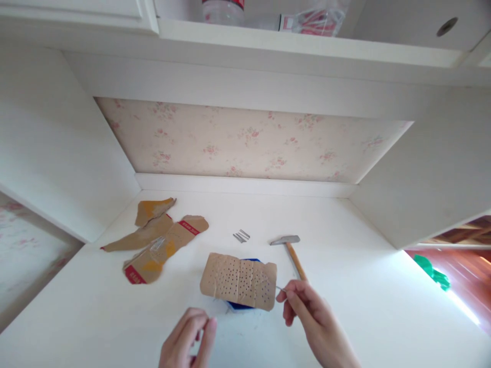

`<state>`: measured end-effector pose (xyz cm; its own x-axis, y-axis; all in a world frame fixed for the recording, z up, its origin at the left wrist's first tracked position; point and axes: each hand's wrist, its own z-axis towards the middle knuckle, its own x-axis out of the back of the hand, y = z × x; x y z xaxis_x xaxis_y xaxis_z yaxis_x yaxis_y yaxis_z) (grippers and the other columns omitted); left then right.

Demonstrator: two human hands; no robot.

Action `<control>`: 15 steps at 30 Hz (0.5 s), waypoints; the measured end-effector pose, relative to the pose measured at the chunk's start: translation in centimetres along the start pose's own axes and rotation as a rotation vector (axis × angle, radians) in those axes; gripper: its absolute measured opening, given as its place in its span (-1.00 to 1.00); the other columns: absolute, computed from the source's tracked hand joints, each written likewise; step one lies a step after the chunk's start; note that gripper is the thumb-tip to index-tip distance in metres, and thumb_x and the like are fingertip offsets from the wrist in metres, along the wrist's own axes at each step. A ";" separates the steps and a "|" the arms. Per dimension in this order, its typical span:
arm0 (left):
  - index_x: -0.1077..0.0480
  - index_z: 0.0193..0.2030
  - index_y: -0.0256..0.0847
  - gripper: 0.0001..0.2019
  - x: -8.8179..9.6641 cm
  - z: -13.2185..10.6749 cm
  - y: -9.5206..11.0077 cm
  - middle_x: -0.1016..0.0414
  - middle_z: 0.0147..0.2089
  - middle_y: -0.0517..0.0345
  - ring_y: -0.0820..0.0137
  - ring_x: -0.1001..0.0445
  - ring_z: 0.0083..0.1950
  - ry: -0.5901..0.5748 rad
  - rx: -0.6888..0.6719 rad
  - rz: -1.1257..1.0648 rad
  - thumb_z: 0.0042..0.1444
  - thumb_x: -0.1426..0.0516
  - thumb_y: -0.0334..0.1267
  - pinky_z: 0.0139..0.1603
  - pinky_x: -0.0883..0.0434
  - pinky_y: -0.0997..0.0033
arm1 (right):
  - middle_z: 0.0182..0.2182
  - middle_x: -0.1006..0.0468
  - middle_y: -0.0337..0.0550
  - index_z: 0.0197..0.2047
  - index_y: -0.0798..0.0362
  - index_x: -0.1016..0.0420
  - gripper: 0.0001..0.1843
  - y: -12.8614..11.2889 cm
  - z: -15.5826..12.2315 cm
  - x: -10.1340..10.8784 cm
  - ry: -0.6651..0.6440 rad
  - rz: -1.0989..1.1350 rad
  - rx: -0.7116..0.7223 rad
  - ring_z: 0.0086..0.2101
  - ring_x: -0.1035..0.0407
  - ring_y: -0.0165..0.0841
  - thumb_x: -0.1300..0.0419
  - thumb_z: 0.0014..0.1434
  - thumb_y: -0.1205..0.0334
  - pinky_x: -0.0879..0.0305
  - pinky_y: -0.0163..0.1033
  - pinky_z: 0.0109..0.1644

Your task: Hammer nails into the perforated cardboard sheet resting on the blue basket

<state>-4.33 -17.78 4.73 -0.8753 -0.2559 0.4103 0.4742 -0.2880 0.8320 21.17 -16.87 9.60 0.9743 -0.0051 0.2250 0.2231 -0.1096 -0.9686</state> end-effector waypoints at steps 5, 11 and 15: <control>-0.35 -0.29 -0.16 -0.51 0.7 4.7 -1.4 -0.36 -0.51 0.24 0.41 -0.30 -0.54 -0.039 0.603 -0.165 -0.02 -0.18 0.27 -0.56 -0.23 0.49 | -0.48 -0.54 -0.19 -0.37 0.00 -0.43 -0.60 2.9 -2.9 -1.8 0.170 0.228 -0.099 -0.59 -0.37 -0.40 -0.13 0.24 -0.17 -0.30 -0.28 -0.49; -0.32 -0.11 -0.19 -0.42 -0.5 5.8 -1.3 -0.25 -0.63 0.38 0.50 -0.16 -0.64 -0.136 0.712 -0.326 -0.08 -0.22 0.25 -0.63 -0.05 0.55 | -0.53 -0.45 -0.32 -0.07 -0.05 -0.46 -0.64 2.8 -2.8 -1.1 0.334 0.275 -0.007 -0.63 -0.31 -0.41 -0.22 0.20 -0.10 -0.27 -0.31 -0.57; -0.27 0.03 -0.17 -0.41 -0.8 4.4 -0.2 -0.33 -0.56 0.36 0.53 -0.20 -0.63 -0.054 0.707 -0.413 -0.04 -0.25 0.14 -0.63 -0.10 0.57 | -0.47 -0.55 -0.20 -0.22 0.00 -0.57 -0.68 2.4 -1.9 -0.6 0.219 0.228 0.003 -0.58 -0.39 -0.39 -0.19 0.23 -0.08 -0.36 -0.28 -0.50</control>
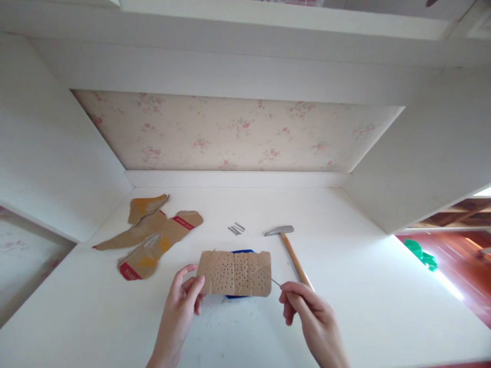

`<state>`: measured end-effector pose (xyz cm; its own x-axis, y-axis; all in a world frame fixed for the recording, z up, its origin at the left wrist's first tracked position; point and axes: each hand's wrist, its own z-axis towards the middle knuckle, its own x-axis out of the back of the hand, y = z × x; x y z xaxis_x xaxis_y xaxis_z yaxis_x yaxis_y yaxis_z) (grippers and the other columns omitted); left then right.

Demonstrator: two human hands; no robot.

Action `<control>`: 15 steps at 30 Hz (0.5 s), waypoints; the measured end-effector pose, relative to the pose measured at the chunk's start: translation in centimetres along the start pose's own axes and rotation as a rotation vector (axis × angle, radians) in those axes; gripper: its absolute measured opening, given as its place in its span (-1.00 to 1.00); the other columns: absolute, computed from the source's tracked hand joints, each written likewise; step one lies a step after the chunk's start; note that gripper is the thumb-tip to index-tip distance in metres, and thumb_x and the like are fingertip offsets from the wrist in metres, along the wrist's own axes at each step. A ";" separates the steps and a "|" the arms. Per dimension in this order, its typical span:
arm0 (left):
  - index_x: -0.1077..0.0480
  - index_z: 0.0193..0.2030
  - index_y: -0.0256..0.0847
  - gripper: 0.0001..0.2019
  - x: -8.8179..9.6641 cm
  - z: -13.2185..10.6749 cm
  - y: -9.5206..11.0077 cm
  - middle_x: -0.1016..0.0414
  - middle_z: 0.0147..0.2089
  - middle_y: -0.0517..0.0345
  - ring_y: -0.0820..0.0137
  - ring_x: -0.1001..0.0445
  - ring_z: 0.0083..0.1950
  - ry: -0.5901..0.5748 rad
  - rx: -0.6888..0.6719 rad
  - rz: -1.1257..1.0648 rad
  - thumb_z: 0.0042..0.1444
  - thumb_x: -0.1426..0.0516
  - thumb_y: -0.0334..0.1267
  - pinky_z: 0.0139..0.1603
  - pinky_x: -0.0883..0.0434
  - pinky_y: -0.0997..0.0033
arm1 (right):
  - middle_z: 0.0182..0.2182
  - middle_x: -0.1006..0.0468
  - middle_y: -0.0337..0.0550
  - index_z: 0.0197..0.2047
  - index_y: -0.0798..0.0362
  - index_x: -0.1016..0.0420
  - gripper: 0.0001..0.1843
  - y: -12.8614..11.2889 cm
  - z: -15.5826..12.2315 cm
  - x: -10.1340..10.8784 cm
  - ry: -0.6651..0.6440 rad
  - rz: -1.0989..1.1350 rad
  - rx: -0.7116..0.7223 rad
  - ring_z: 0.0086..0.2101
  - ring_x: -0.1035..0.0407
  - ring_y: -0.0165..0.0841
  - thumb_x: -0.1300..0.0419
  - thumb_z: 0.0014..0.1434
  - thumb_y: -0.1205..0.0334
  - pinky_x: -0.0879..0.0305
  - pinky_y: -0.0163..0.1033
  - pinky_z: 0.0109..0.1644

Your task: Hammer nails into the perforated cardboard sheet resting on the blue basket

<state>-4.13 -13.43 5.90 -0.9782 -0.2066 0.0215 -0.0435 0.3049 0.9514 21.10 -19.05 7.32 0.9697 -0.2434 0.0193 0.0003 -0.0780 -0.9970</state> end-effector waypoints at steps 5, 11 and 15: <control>-0.23 0.11 -0.16 -0.39 -0.1 -1.6 -1.6 -0.29 -0.58 0.39 0.51 -0.24 -0.62 0.025 -0.025 -0.016 0.02 -0.24 0.13 -0.62 -0.18 0.56 | -0.48 -0.62 -0.13 -0.21 0.03 -0.59 -0.72 -0.3 0.3 -1.2 -0.124 0.086 -0.099 -0.52 -0.44 -0.35 -0.27 0.20 -0.02 -0.40 -0.27 -0.43; -0.26 0.08 -0.18 -0.43 -0.2 -2.1 -1.7 -0.35 -0.55 0.35 0.51 -0.28 -0.62 0.051 -0.045 0.008 0.05 -0.22 0.12 -0.61 -0.21 0.54 | -0.48 -0.59 -0.16 -0.25 0.02 -0.59 -0.72 -0.8 0.0 -1.9 -0.152 0.012 -0.054 -0.56 -0.42 -0.38 -0.23 0.23 -0.02 -0.34 -0.28 -0.46; -0.27 0.08 -0.17 -0.44 -0.6 -2.1 -1.3 -0.38 -0.51 0.33 0.52 -0.29 -0.62 0.075 -0.063 -0.058 0.05 -0.23 0.11 -0.62 -0.19 0.56 | -0.38 -0.45 -0.23 -0.31 -0.02 -0.56 -0.79 -0.7 0.3 -1.9 -0.062 -0.056 0.089 -0.63 -0.27 -0.51 -0.23 0.25 0.05 -0.21 -0.32 -0.58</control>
<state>-3.02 -15.62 5.33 -0.9564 -0.2916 -0.0132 -0.0842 0.2322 0.9690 19.37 -18.25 7.94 0.9807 -0.1810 0.0735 0.0741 -0.0033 -0.9972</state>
